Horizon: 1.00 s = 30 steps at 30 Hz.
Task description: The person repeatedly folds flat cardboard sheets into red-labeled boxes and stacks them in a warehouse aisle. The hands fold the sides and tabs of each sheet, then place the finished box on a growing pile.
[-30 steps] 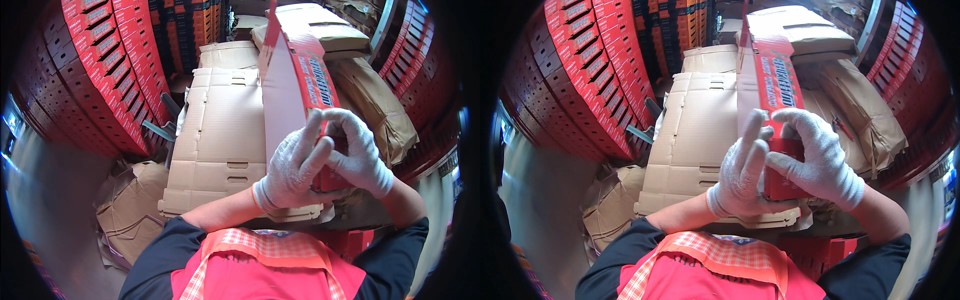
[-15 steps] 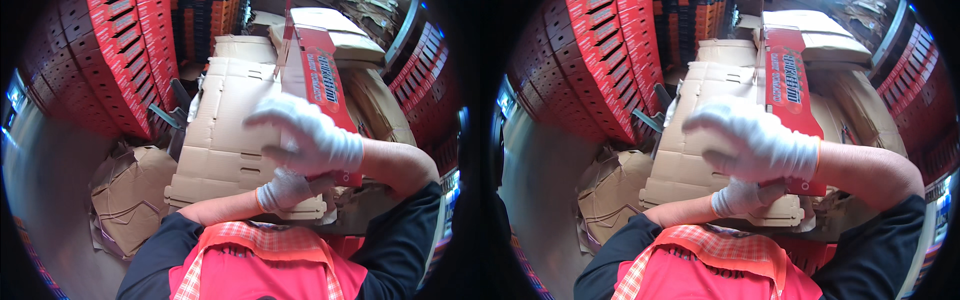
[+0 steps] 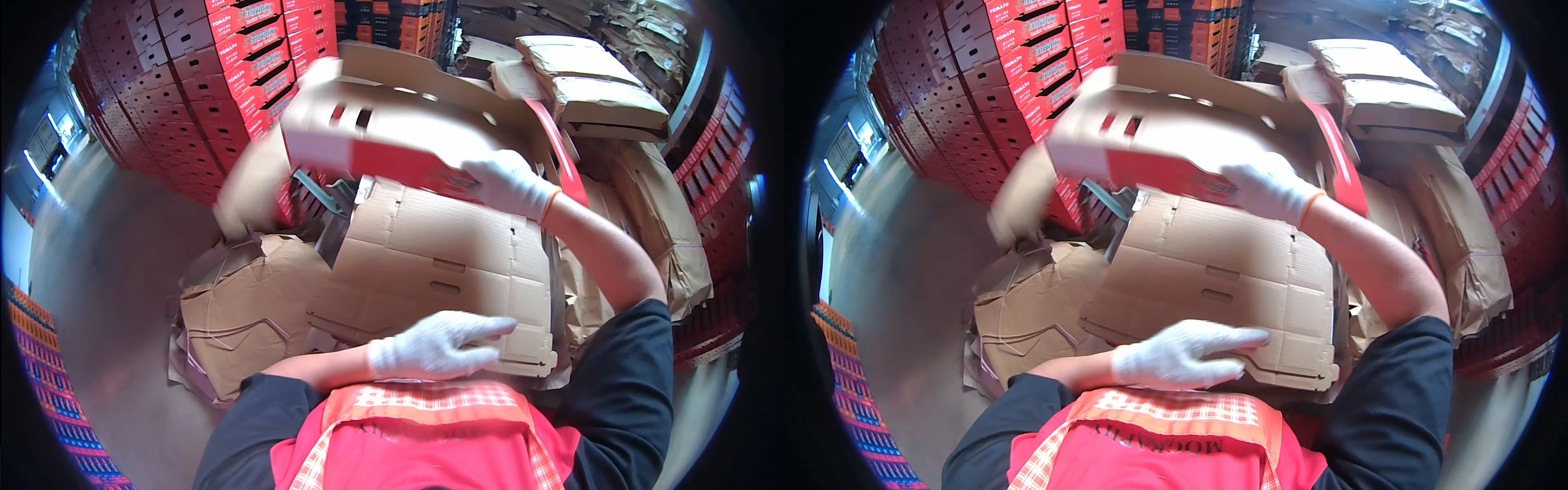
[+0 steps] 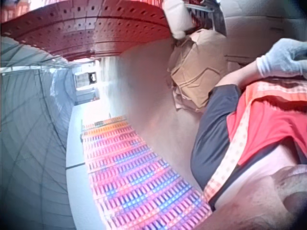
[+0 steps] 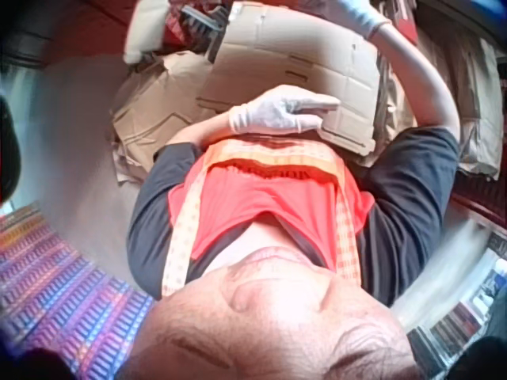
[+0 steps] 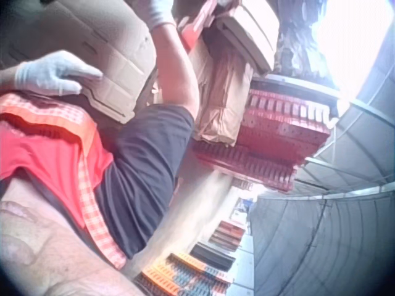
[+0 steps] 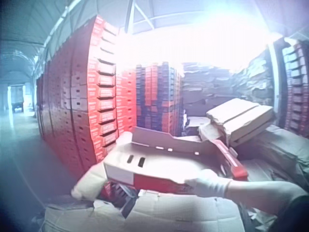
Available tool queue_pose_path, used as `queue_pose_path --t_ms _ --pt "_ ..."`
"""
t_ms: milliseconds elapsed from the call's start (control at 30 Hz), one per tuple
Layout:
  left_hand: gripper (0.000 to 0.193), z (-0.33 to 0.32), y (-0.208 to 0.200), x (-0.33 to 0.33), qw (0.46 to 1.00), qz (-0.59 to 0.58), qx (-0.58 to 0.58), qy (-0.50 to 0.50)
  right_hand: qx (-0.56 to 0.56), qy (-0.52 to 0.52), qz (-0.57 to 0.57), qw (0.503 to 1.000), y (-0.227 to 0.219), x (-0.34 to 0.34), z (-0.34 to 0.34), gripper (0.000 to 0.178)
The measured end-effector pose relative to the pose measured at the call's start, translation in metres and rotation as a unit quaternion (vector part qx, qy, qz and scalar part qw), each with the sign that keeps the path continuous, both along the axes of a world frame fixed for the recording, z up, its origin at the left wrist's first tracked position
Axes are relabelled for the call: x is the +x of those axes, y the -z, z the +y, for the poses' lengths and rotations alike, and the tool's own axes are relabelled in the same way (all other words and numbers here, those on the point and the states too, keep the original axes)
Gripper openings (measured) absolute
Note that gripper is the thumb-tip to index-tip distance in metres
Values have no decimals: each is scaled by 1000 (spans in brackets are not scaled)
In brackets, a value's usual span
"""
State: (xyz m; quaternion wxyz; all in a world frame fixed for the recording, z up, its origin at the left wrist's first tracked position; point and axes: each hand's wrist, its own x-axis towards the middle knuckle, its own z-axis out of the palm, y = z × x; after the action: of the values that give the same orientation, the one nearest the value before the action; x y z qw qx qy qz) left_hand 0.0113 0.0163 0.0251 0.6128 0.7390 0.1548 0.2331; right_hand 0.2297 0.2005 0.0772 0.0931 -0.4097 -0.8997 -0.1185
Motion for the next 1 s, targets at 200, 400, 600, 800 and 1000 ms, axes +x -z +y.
queue_pose_path --t_ms 200,400,600,800,1000 --pt "50 85 17 -123 646 171 618 -413 18 191 -178 965 112 119 7 13" --pt "69 162 70 -139 658 273 701 32 -152 -86 -144 974 102 106 -125 69" --pt "29 172 62 -65 784 272 548 -105 -109 85 148 979 83 81 -155 64" --pt "44 134 14 -57 791 241 558 -75 -251 125 142 949 47 97 -161 42" --pt "96 67 -17 -80 807 439 96 384 -676 24 -18 736 13 66 -228 91"
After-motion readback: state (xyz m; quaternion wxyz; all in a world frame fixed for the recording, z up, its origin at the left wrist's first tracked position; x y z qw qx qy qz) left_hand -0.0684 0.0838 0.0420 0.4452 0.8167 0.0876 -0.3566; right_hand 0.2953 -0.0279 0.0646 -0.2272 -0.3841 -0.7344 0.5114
